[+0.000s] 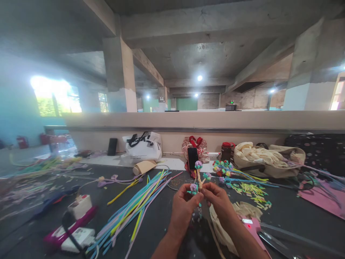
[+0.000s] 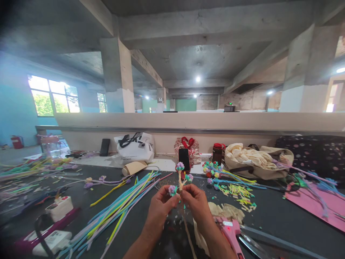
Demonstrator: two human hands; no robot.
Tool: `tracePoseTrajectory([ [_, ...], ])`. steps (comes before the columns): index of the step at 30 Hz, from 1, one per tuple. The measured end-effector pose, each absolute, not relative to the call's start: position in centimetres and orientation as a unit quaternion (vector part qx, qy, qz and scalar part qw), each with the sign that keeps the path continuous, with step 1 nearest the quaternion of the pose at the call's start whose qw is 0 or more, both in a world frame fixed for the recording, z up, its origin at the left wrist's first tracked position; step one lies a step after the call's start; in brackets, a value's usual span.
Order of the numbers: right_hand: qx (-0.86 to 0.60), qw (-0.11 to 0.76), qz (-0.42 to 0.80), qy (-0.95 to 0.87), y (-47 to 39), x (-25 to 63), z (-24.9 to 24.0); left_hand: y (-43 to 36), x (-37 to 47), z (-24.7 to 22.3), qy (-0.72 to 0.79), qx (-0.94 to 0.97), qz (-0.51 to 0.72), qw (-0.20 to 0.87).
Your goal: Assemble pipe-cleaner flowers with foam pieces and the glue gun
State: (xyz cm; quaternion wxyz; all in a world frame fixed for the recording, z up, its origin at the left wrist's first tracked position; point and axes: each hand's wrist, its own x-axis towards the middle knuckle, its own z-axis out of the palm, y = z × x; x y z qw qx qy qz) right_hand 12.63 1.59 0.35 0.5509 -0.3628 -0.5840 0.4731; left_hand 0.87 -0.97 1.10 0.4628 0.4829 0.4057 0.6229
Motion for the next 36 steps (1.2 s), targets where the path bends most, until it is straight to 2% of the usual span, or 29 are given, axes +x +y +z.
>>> tracePoseTrajectory([
  [10,-0.360,0.556,0.494,-0.563,1.2,12.6,0.7,-1.2,0.6,1.3,0.412,0.485,0.628,0.448],
  [16,-0.261,0.515,0.657,-0.485,1.1,12.8,0.7,-0.2,-0.3,0.7,0.368,0.395,0.619,0.571],
  [22,-0.211,0.429,0.739,-0.475,1.3,12.4,0.0,0.0,-0.4,0.2,0.304,0.441,0.533,0.656],
  [36,-0.298,0.460,0.670,-0.500,1.8,12.2,-0.6,-0.3,-0.1,0.6,0.281,0.367,0.598,0.655],
])
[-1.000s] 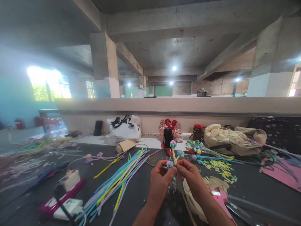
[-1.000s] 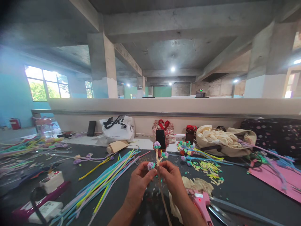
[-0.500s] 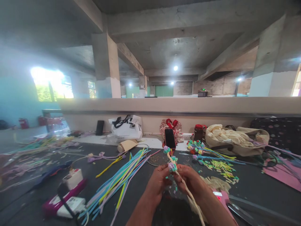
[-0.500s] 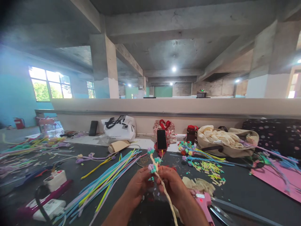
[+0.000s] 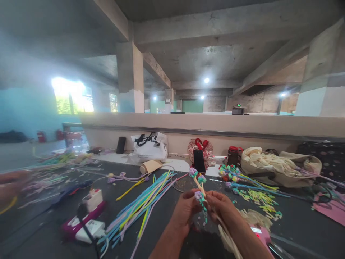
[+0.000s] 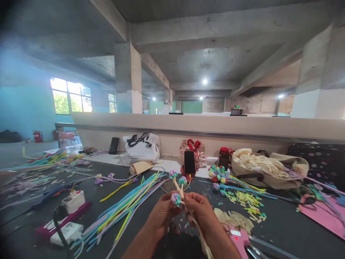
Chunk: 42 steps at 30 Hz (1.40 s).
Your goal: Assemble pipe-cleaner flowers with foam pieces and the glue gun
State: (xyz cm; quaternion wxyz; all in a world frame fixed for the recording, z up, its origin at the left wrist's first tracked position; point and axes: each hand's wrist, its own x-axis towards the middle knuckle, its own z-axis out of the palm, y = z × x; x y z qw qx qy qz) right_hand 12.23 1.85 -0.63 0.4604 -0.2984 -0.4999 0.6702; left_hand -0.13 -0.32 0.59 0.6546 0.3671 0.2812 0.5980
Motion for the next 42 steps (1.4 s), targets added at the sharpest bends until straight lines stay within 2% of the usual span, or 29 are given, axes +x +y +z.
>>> tracePoseTrajectory([
  [10,-0.342,0.512,0.474,-0.629,0.4,11.5,0.4,0.2,-0.3,0.4,0.291,0.333,0.649,0.619],
  [19,-0.300,0.540,0.623,-0.480,1.1,11.8,0.0,-0.9,1.0,0.5,0.333,0.410,0.622,0.578],
  [24,-0.320,0.523,0.613,-0.497,0.9,11.0,-0.3,-0.7,1.1,0.6,0.331,0.381,0.634,0.586],
  [29,-0.362,0.499,0.577,-0.536,0.5,10.8,-0.1,-0.2,0.6,0.4,0.378,0.364,0.668,0.528],
  [36,-0.358,0.476,0.562,-0.574,0.8,10.9,-0.8,0.4,0.4,-0.1,0.359,0.341,0.670,0.553],
  [42,-0.346,0.474,0.556,-0.588,1.3,11.0,-1.0,0.4,0.4,0.2,0.373,0.352,0.676,0.529],
])
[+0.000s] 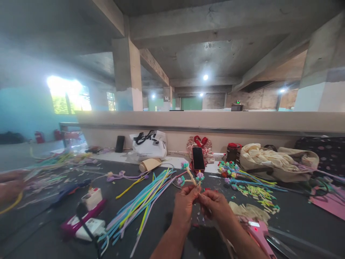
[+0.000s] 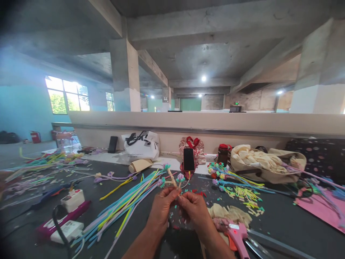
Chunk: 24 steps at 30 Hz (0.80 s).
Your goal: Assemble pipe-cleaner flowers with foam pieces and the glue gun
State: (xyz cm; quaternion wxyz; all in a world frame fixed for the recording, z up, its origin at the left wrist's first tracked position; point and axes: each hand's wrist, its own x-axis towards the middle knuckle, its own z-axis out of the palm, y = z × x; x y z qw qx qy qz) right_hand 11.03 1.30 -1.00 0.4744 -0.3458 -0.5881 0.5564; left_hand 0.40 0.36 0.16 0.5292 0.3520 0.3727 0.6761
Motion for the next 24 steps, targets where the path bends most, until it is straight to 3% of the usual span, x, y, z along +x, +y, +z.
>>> tracePoseTrajectory([
  [7,-0.379,0.571,0.518,-0.511,1.3,11.9,0.1,-0.6,0.4,1.3,0.390,0.474,0.651,0.446],
  [15,-0.282,0.583,0.639,-0.415,1.5,11.8,-0.7,-1.2,0.8,1.4,0.437,0.523,0.583,0.443],
  [24,-0.256,0.584,0.682,-0.359,2.0,11.1,-1.3,-0.6,0.5,0.3,0.431,0.528,0.580,0.446],
])
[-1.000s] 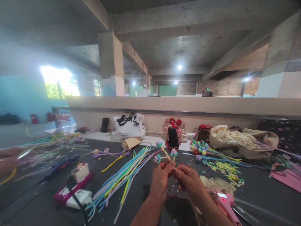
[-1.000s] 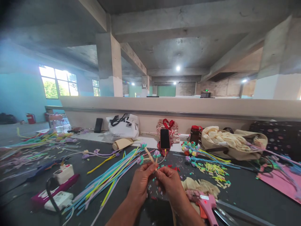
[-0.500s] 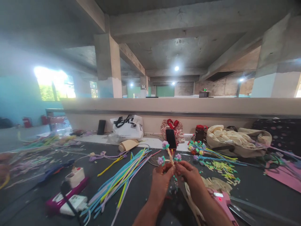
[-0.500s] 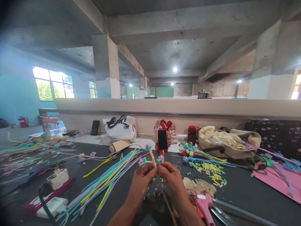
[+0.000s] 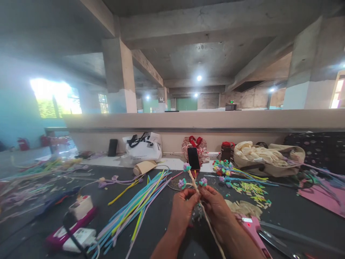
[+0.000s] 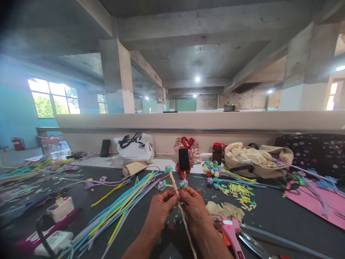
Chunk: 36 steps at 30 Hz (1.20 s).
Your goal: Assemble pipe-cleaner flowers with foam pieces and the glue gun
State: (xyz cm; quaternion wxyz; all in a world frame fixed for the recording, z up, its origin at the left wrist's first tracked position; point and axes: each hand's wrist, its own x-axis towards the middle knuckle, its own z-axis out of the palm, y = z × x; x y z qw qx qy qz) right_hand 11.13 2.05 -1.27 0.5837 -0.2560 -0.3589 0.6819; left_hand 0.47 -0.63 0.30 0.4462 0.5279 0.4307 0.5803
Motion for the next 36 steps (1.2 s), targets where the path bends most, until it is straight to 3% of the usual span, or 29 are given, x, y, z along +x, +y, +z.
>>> tracePoseTrajectory([
  [13,-0.254,0.594,0.677,-0.351,2.0,10.7,-1.8,-0.8,0.6,0.7,0.452,0.556,0.598,0.358],
  [23,-0.341,0.470,0.645,-0.497,1.4,9.0,-2.5,0.8,-1.4,0.9,0.453,0.414,0.657,0.437],
  [29,-0.358,0.480,0.595,-0.537,1.1,8.5,-3.2,1.0,-1.5,0.6,0.447,0.394,0.658,0.460],
  [36,-0.343,0.427,0.620,-0.561,0.9,8.2,-3.6,1.1,-1.9,0.5,0.462,0.376,0.661,0.455],
])
